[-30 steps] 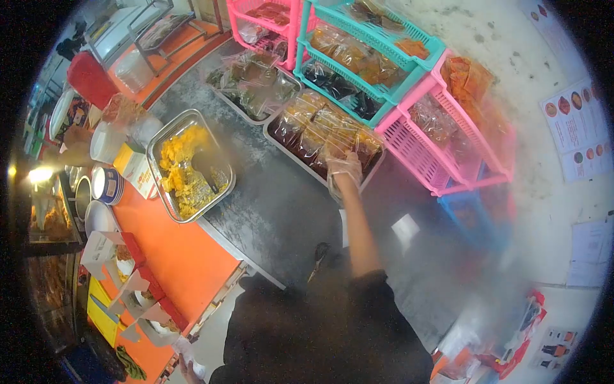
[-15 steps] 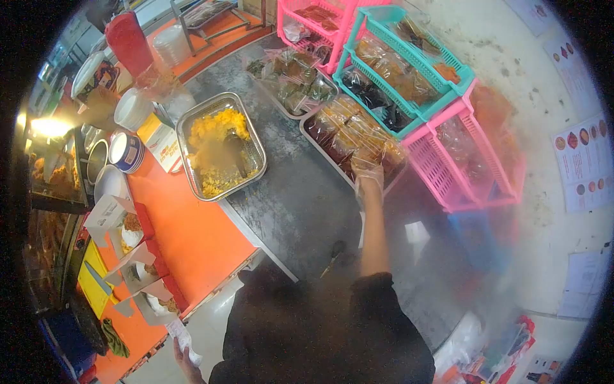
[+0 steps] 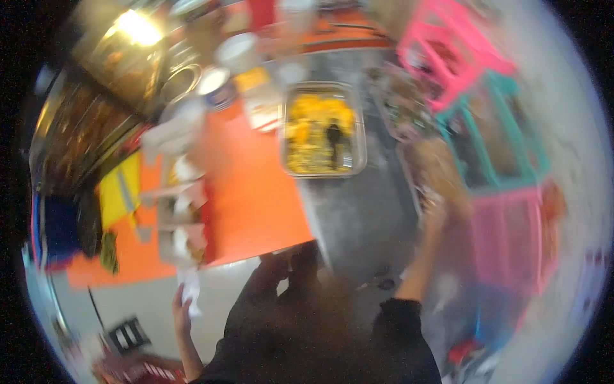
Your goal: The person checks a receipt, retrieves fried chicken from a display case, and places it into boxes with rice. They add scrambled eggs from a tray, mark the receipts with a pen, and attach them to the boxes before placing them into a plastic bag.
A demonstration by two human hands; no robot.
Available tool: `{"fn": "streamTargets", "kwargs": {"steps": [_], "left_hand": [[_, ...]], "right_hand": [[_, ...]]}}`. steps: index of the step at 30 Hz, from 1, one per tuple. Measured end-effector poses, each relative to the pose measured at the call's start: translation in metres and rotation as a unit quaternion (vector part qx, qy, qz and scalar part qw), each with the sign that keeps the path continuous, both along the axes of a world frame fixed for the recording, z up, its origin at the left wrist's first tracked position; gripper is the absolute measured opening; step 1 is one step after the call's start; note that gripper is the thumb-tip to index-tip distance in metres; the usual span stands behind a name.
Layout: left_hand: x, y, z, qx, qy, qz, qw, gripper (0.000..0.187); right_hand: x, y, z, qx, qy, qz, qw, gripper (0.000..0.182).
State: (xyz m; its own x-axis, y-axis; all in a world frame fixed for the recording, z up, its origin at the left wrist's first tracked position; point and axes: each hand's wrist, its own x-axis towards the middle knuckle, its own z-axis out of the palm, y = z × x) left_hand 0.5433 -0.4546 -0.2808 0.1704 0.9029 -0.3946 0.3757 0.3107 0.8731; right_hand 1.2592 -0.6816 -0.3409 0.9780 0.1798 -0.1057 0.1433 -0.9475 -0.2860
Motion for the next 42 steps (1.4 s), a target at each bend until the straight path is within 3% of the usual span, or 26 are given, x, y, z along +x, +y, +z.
{"fn": "streamTargets", "kwargs": {"steps": [2, 6, 8, 11, 14, 17, 19, 21, 22, 23, 26, 28, 29, 30, 31, 33, 34, 36, 38, 42], "left_hand": [[-0.003, 0.0, -0.004, -0.012, 0.0, 0.022, 1.0, 0.058], [-0.001, 0.003, -0.003, -0.032, -0.047, 0.066, 0.996, 0.058], [-0.005, 0.002, -0.005, -0.048, -0.088, 0.076, 0.992, 0.057], [-0.011, 0.007, -0.012, -0.08, -0.143, 0.084, 0.983, 0.057], [-0.015, 0.012, -0.007, -0.044, -0.099, 0.045, 0.993, 0.057], [-0.019, 0.019, -0.002, -0.054, -0.116, 0.032, 0.991, 0.058], [-0.023, 0.021, 0.004, -0.059, -0.102, 0.007, 0.993, 0.057], [-0.029, 0.021, -0.001, -0.047, -0.11, 0.001, 0.993, 0.057], [-0.032, 0.022, -0.003, -0.033, -0.115, -0.012, 0.993, 0.057], [-0.032, 0.023, -0.001, -0.044, -0.119, -0.012, 0.992, 0.057], [-0.034, 0.022, -0.008, -0.041, -0.127, -0.007, 0.991, 0.057], [-0.033, 0.022, -0.006, -0.036, -0.12, -0.003, 0.992, 0.057], [-0.033, 0.02, -0.009, -0.022, -0.136, 0.006, 0.99, 0.06], [-0.034, 0.018, -0.01, -0.009, -0.151, 0.016, 0.988, 0.063], [-0.036, 0.017, -0.011, -0.026, -0.19, 0.028, 0.981, 0.067], [-0.037, 0.014, -0.007, -0.091, -0.283, 0.068, 0.952, 0.078], [-0.039, 0.011, -0.006, -0.103, -0.281, 0.082, 0.951, 0.078], [-0.044, 0.005, -0.009, -0.158, -0.378, 0.112, 0.905, 0.078], [-0.048, -0.002, -0.011, -0.166, -0.381, 0.121, 0.902, 0.079], [-0.053, -0.014, -0.005, -0.154, -0.413, 0.128, 0.888, 0.083]], "right_hand": [[-0.066, 0.017, 0.05, 0.195, -0.085, 0.198, 0.957, 0.041], [-0.081, 0.015, 0.057, -0.047, -0.295, 0.125, 0.946, 0.02], [-0.099, 0.024, 0.075, 0.021, -0.334, 0.09, 0.938, 0.018], [-0.145, 0.071, 0.124, 0.324, -0.235, 0.14, 0.906, 0.016], [-0.211, 0.16, 0.17, 0.538, -0.054, 0.268, 0.798, 0.014], [-0.276, 0.265, 0.201, 0.627, 0.144, 0.401, 0.652, 0.012], [-0.31, 0.331, 0.206, 0.625, 0.229, 0.458, 0.589, 0.011], [-0.305, 0.389, 0.159, 0.539, 0.078, 0.465, 0.698, 0.014], [-0.321, 0.418, 0.158, 0.507, 0.038, 0.486, 0.71, 0.012], [-0.358, 0.427, 0.191, 0.497, 0.067, 0.54, 0.676, 0.01], [-0.387, 0.476, 0.162, 0.419, 0.111, 0.586, 0.684, 0.013], [-0.416, 0.493, 0.145, 0.322, 0.185, 0.479, 0.795, 0.013], [-0.405, 0.512, 0.108, 0.3, 0.106, 0.543, 0.777, 0.012], [-0.412, 0.515, 0.11, 0.291, 0.116, 0.552, 0.772, 0.012], [-0.418, 0.513, 0.11, 0.346, 0.109, 0.586, 0.725, 0.013], [-0.423, 0.516, 0.114, 0.328, 0.051, 0.631, 0.701, 0.015], [-0.417, 0.526, 0.109, 0.258, -0.004, 0.643, 0.721, 0.016], [-0.385, 0.556, 0.062, 0.36, 0.107, 0.619, 0.69, 0.015], [-0.385, 0.564, 0.067, 0.324, 0.029, 0.629, 0.706, 0.017], [-0.406, 0.547, 0.101, 0.254, 0.005, 0.599, 0.759, 0.022]]}}
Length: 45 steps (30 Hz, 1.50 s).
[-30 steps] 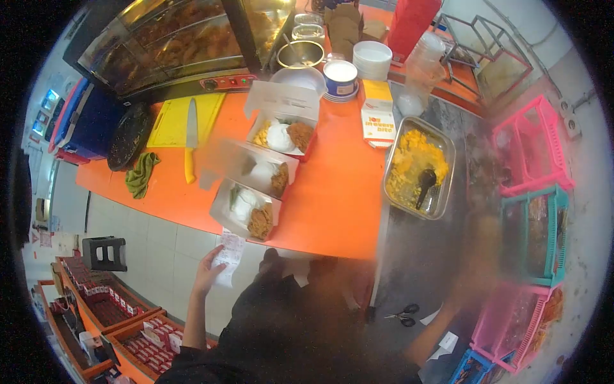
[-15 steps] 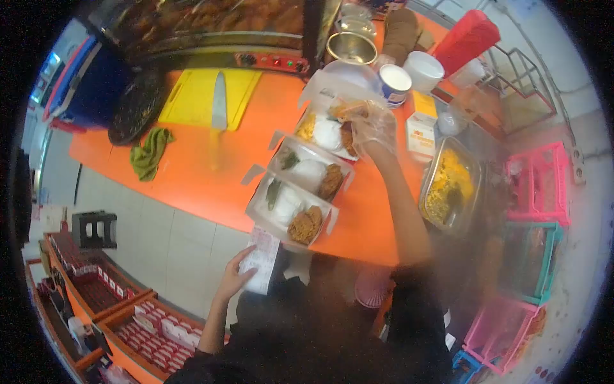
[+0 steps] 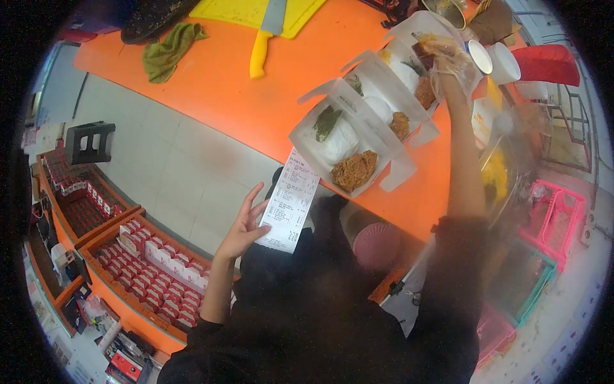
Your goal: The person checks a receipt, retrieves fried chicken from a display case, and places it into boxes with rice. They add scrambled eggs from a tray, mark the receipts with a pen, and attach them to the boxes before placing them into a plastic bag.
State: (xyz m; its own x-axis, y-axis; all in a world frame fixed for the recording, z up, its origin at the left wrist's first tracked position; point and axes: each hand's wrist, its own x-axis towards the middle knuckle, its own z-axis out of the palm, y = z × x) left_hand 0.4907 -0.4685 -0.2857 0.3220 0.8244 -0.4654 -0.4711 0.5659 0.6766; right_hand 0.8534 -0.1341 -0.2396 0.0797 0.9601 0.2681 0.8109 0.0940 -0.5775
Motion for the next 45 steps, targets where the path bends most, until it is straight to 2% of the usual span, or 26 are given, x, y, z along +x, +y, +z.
{"fn": "streamTargets", "kwargs": {"steps": [2, 4, 6, 9, 18, 25, 27, 28, 30, 31, 35, 37, 39, 42, 44, 45], "left_hand": [[-0.001, -0.003, 0.002, 0.023, 0.018, -0.027, 0.999, 0.085], [-0.003, -0.005, -0.001, 0.017, 0.022, -0.036, 0.999, 0.087], [-0.004, -0.005, -0.003, 0.012, 0.029, -0.044, 0.999, 0.089], [-0.005, -0.005, -0.004, 0.014, 0.04, -0.043, 0.998, 0.088], [-0.002, -0.007, -0.006, -0.002, 0.055, -0.047, 0.997, 0.087], [-0.005, -0.01, -0.015, -0.005, 0.056, -0.051, 0.997, 0.086], [-0.005, -0.01, -0.017, -0.009, 0.055, -0.052, 0.997, 0.087], [-0.005, -0.01, -0.018, -0.007, 0.058, -0.053, 0.997, 0.087], [-0.005, -0.01, -0.021, -0.008, 0.059, -0.056, 0.997, 0.087], [-0.006, -0.01, -0.022, -0.008, 0.061, -0.06, 0.996, 0.087], [-0.007, -0.012, -0.029, -0.012, 0.051, -0.057, 0.997, 0.088], [-0.007, -0.011, -0.027, -0.017, 0.055, -0.071, 0.996, 0.089], [-0.008, -0.008, -0.028, -0.016, 0.06, -0.084, 0.995, 0.089], [-0.01, -0.004, -0.027, -0.005, 0.053, -0.108, 0.993, 0.089], [-0.01, -0.001, -0.024, -0.005, 0.065, -0.123, 0.99, 0.089], [-0.01, 0.0, -0.025, -0.002, 0.064, -0.126, 0.99, 0.089]], "right_hand": [[0.009, 0.002, -0.003, 0.004, 0.04, -0.012, 0.999, 0.023], [0.016, 0.01, -0.005, 0.024, -0.008, 0.024, 0.999, 0.027], [0.018, 0.017, -0.008, 0.051, -0.18, 0.028, 0.982, 0.03], [0.017, 0.024, -0.013, 0.015, -0.125, 0.027, 0.992, 0.033], [0.019, 0.002, -0.057, -0.097, -0.144, 0.022, 0.985, 0.034], [0.029, 0.004, -0.036, -0.097, -0.2, -0.036, 0.974, 0.034], [0.016, -0.027, -0.006, 0.001, -0.1, -0.007, 0.995, 0.03], [0.015, -0.04, 0.006, -0.001, -0.101, -0.009, 0.995, 0.03], [0.013, -0.069, 0.025, 0.035, 0.024, -0.081, 0.996, 0.024], [0.012, -0.089, 0.031, 0.033, 0.023, -0.082, 0.996, 0.024], [0.007, -0.169, 0.044, 0.158, 0.11, -0.063, 0.979, 0.021], [0.007, -0.205, 0.033, 0.168, 0.137, -0.087, 0.972, 0.023], [0.0, -0.234, 0.028, 0.117, 0.309, -0.151, 0.932, 0.025], [-0.01, -0.257, 0.029, 0.086, 0.36, -0.222, 0.902, 0.026], [-0.006, -0.262, 0.031, 0.098, 0.354, -0.205, 0.907, 0.025], [-0.009, -0.261, 0.035, 0.091, 0.385, -0.217, 0.893, 0.026]]}}
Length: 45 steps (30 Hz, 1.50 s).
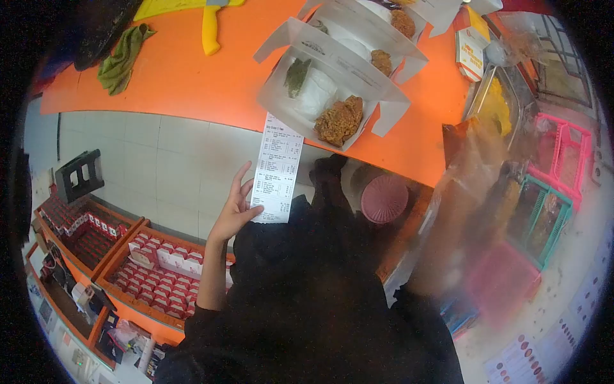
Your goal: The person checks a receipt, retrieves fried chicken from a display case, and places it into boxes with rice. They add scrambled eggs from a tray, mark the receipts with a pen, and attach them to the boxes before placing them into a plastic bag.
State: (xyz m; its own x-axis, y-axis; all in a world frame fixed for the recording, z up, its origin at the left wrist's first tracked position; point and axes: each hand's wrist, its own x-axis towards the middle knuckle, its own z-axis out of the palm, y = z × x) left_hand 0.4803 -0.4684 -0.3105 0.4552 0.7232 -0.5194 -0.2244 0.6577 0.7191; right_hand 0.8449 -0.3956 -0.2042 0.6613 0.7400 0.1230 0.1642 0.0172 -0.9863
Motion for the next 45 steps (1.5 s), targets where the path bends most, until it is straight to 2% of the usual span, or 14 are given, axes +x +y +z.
{"fn": "streamTargets", "kwargs": {"steps": [12, 17, 25, 27, 28, 29, 30, 32, 34, 35, 37, 40, 41, 45], "left_hand": [[0.001, -0.004, 0.002, 0.025, 0.018, -0.013, 0.999, 0.085], [0.0, -0.005, 0.001, 0.071, 0.128, -0.045, 0.988, 0.067], [0.006, -0.003, 0.004, 0.136, 0.249, -0.08, 0.955, 0.055], [0.007, -0.002, 0.01, 0.142, 0.26, -0.087, 0.951, 0.055], [0.009, -0.001, 0.016, 0.129, 0.264, -0.085, 0.952, 0.055], [0.01, -0.001, 0.02, 0.115, 0.267, -0.082, 0.953, 0.055], [0.009, -0.003, 0.016, 0.135, 0.265, -0.074, 0.952, 0.055], [0.009, -0.007, 0.013, 0.132, 0.258, -0.055, 0.955, 0.055], [0.011, -0.011, 0.01, 0.133, 0.248, -0.031, 0.959, 0.055], [0.013, -0.013, 0.011, 0.141, 0.246, -0.038, 0.958, 0.055], [0.019, -0.014, 0.013, 0.126, 0.265, -0.033, 0.955, 0.054], [0.021, -0.022, -0.004, 0.176, 0.297, -0.043, 0.937, 0.054], [0.028, -0.027, -0.003, 0.131, 0.22, 0.009, 0.967, 0.059], [0.029, -0.026, -0.031, 0.206, 0.28, -0.05, 0.936, 0.062]], "right_hand": [[0.007, -0.008, 0.0, -0.071, -0.015, -0.02, 0.997, 0.031], [0.027, 0.01, 0.0, -0.059, -0.046, 0.025, 0.997, 0.026], [-0.01, 0.177, 0.013, -0.041, -0.208, 0.273, 0.938, 0.028], [-0.031, 0.205, 0.009, -0.003, -0.46, 0.279, 0.843, 0.031], [-0.045, 0.201, 0.018, -0.044, -0.259, 0.252, 0.931, 0.026], [-0.053, 0.196, 0.018, 0.061, -0.023, 0.295, 0.953, 0.021], [-0.061, 0.192, 0.02, 0.169, 0.212, 0.316, 0.909, 0.021], [-0.07, 0.171, 0.04, 0.173, 0.24, 0.408, 0.864, 0.021], [-0.077, 0.154, 0.043, 0.099, 0.1, 0.479, 0.867, 0.015], [-0.081, 0.151, 0.032, 0.022, -0.066, 0.441, 0.895, 0.019], [-0.081, 0.147, 0.021, -0.029, -0.21, 0.415, 0.885, 0.027], [-0.077, 0.141, -0.007, -0.045, -0.313, 0.406, 0.858, 0.021], [-0.076, 0.136, -0.017, -0.052, -0.341, 0.4, 0.849, 0.019], [-0.047, 0.105, -0.022, -0.069, -0.427, 0.34, 0.835, 0.013]]}}
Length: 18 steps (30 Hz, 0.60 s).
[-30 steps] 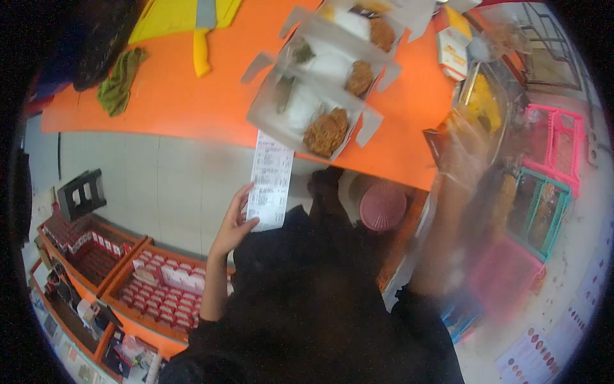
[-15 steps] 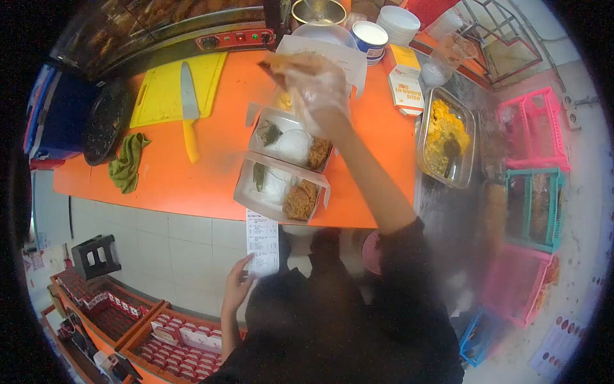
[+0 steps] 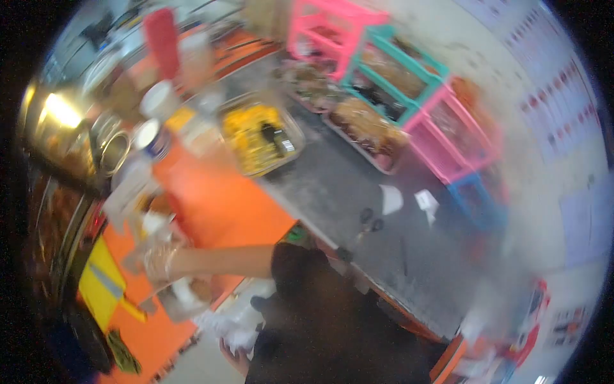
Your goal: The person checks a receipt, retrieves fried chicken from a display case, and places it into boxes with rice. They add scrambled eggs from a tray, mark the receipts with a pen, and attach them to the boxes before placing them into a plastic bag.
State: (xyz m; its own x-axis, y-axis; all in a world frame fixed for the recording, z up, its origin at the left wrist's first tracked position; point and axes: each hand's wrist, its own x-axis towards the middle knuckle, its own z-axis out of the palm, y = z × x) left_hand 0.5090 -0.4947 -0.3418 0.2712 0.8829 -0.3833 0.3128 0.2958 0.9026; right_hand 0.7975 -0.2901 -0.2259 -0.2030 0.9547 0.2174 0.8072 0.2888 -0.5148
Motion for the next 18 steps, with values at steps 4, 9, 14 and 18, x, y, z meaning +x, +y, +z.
{"fn": "streamTargets", "kwargs": {"steps": [4, 9, 14, 18], "left_hand": [[0.013, -0.001, -0.016, 0.051, 0.041, -0.039, 0.997, 0.063], [0.058, 0.0, -0.005, 0.033, 0.055, 0.0, 0.998, 0.063], [0.086, -0.006, -0.002, 0.03, 0.064, 0.037, 0.997, 0.062], [0.096, -0.01, 0.001, 0.026, 0.065, 0.071, 0.995, 0.061]], "right_hand": [[0.099, -0.121, 0.045, 0.153, 0.104, -0.032, 0.982, 0.009], [0.317, -0.304, -0.018, 0.156, 0.099, -0.72, 0.668, 0.013], [0.454, -0.417, -0.085, 0.105, -0.045, -0.861, 0.496, 0.043], [0.463, -0.406, -0.084, 0.115, -0.002, -0.867, 0.484, 0.06]]}}
